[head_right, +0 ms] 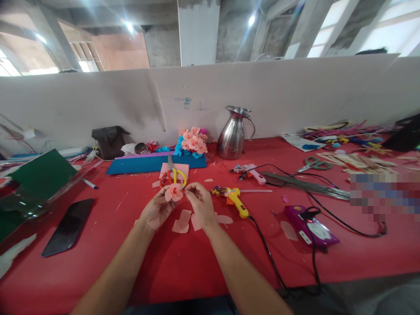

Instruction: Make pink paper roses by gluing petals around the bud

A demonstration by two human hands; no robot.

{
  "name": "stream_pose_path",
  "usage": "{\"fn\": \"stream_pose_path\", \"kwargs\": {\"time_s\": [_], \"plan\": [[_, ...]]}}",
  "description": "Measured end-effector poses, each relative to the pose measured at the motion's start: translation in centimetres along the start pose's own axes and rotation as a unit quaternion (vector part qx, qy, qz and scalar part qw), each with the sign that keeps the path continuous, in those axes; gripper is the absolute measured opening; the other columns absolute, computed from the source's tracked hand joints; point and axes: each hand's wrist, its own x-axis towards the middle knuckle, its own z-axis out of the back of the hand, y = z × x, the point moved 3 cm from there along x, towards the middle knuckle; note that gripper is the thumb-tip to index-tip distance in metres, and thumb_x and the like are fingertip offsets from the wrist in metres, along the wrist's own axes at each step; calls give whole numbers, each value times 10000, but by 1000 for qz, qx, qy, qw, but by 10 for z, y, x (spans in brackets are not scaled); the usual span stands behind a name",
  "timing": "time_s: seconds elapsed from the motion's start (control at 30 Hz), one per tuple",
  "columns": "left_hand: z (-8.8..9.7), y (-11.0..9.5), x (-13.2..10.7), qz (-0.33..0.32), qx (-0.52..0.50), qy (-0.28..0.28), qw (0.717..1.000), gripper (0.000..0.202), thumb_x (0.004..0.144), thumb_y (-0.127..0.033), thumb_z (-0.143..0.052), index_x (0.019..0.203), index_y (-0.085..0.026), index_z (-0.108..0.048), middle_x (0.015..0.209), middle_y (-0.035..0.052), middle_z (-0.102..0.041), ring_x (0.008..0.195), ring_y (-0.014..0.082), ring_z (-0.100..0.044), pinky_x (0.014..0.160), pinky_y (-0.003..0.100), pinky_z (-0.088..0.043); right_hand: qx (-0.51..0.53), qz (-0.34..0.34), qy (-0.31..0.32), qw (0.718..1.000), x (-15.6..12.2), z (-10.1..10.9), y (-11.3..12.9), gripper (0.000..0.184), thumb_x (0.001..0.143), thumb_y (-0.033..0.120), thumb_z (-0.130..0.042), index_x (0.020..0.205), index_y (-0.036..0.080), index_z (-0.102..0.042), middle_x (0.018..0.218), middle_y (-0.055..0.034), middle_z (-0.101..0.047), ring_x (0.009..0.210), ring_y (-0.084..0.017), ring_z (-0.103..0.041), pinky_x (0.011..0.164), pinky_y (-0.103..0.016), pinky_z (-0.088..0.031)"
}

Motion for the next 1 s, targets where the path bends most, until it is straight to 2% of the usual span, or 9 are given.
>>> {"fn": "stream_pose_path", "kwargs": {"time_s": [0.1,0.2,0.47,0.6,0.7,0.87,1.0], "plan": [[-2,1,-2,22,12,12,1000,265,641,-25,-655,875,-148,-636,906,33,-671,806,113,-624,780,224,-478,9,1,27,1000,-1,-3,1,130,712,263,-616,823,211,-576,816,6,-577,768,-146,-533,714,-270,-417],[-3,1,-3,33,14,19,999,264,655,-25,-649,891,-144,-639,890,39,-671,800,115,-625,756,214,-480,10,-1,52,999,-3,-7,3,159,716,251,-614,865,215,-575,857,-2,-582,798,-152,-542,737,-279,-430],[-6,3,-5,58,13,55,997,279,656,-22,-644,923,-104,-650,901,71,-667,797,124,-617,754,213,-476,8,1,50,999,-4,-6,6,150,723,278,-611,857,213,-596,836,-10,-596,790,-162,-544,727,-290,-433],[-7,3,-6,70,18,65,995,281,651,2,-632,909,-106,-651,850,53,-664,724,106,-608,718,208,-474,17,-7,48,999,-3,-5,3,106,719,295,-619,759,200,-594,744,4,-584,722,-147,-526,694,-276,-420],[-6,3,-6,69,6,61,996,279,663,-3,-616,920,-107,-648,863,58,-665,744,112,-612,716,207,-476,28,-17,46,998,-2,-5,0,114,706,296,-630,693,196,-576,689,17,-549,671,-133,-502,662,-265,-409],[-6,2,-6,81,-25,47,995,257,671,-24,-612,914,-105,-636,890,68,-669,759,118,-618,704,209,-487,35,-25,60,997,-3,-5,2,125,714,309,-610,682,199,-558,666,14,-534,648,-134,-484,634,-262,-406],[-5,2,-7,103,-31,47,993,269,675,-33,-603,934,-103,-626,869,68,-670,719,117,-618,665,216,-493,35,-2,45,998,-5,-3,6,91,754,303,-575,756,212,-563,705,18,-533,659,-128,-479,629,-251,-398]]}}
